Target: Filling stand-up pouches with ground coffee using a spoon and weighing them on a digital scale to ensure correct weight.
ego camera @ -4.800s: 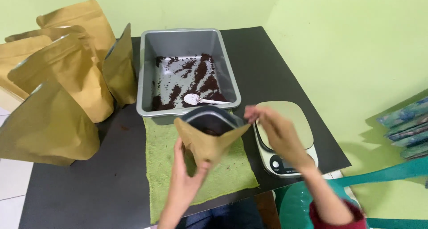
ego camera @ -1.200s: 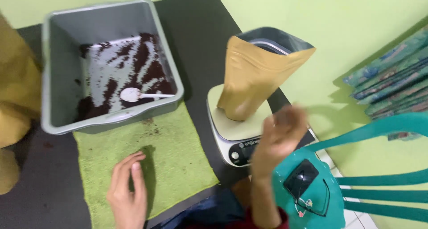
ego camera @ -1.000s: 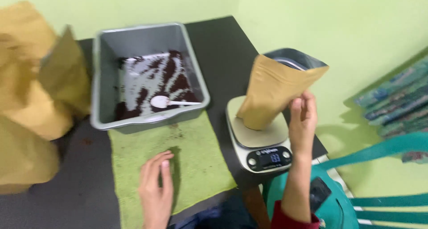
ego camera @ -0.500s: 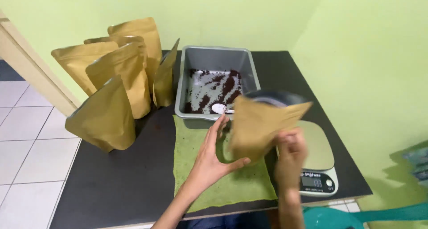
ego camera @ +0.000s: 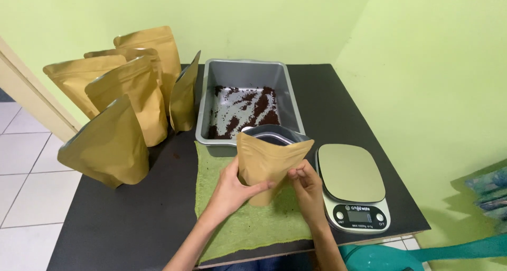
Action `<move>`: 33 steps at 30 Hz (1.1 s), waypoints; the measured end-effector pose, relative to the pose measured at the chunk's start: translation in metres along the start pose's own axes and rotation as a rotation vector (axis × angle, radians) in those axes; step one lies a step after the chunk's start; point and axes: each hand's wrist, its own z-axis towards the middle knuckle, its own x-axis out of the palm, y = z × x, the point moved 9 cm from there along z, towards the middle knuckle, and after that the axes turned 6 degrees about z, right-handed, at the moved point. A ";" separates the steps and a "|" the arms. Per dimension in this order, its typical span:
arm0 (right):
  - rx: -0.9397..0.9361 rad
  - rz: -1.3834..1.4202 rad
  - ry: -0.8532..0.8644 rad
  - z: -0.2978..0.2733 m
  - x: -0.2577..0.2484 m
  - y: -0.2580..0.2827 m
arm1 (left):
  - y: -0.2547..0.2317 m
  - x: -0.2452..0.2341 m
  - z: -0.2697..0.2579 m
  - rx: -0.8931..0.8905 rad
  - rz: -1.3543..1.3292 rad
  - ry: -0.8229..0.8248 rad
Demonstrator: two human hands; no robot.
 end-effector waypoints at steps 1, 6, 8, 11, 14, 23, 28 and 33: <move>0.019 0.027 0.063 -0.001 0.004 -0.002 | 0.018 0.011 0.001 -0.084 -0.030 0.070; 0.000 0.017 0.045 -0.005 0.006 0.013 | 0.006 0.007 -0.012 -0.195 -0.095 -0.008; -0.045 -0.006 0.006 -0.002 0.004 0.022 | -0.001 0.002 -0.009 -0.117 -0.050 -0.065; 0.085 0.025 0.084 -0.002 0.003 -0.009 | 0.040 0.015 -0.001 -0.171 -0.004 -0.005; 0.169 0.057 0.188 -0.004 0.006 -0.007 | 0.030 0.021 -0.003 -0.155 0.070 0.182; 0.325 -0.145 0.251 0.000 0.003 -0.050 | 0.043 0.017 0.006 -0.156 -0.134 0.081; 0.330 -0.147 0.182 0.010 0.017 -0.021 | 0.030 0.010 0.009 -0.149 -0.169 0.041; 0.318 -0.219 0.168 0.015 0.017 -0.003 | 0.045 0.008 0.011 -0.138 -0.181 0.070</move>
